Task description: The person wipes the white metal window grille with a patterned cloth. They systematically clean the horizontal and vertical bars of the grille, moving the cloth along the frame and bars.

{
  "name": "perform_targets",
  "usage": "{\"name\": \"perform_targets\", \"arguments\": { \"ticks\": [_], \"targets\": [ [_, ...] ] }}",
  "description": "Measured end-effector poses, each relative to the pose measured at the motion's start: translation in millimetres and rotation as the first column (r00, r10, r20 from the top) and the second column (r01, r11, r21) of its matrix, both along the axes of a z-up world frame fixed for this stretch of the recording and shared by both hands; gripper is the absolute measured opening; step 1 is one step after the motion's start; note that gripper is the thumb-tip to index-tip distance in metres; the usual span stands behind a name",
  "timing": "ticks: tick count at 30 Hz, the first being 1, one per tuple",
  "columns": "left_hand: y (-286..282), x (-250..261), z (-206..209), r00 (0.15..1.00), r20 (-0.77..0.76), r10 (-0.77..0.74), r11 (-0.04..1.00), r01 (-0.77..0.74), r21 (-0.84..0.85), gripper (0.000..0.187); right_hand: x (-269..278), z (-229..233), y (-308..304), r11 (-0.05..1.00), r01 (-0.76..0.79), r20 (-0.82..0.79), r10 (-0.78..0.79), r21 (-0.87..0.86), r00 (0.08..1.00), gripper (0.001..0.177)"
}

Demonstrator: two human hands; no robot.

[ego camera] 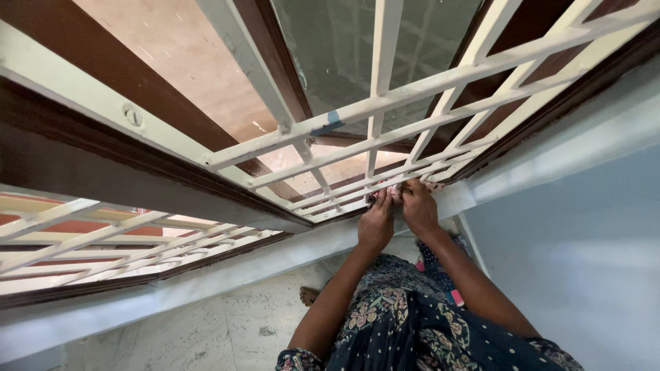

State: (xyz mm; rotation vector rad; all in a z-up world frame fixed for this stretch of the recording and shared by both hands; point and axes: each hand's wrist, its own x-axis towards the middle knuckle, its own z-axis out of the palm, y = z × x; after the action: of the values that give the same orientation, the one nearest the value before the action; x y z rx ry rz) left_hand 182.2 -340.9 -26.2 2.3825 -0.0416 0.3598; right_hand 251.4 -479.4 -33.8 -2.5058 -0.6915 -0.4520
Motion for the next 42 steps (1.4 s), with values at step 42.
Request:
{"name": "perform_targets", "arguments": {
  "ticks": [42],
  "targets": [
    [-0.8, 78.8, -44.7, 0.945, -0.267, -0.189, 0.88, 0.042, -0.472, 0.058, 56.1, -10.7, -46.8, 0.812, 0.109, -0.508, 0.249, 0.574, 0.825, 0.041]
  ]
}}
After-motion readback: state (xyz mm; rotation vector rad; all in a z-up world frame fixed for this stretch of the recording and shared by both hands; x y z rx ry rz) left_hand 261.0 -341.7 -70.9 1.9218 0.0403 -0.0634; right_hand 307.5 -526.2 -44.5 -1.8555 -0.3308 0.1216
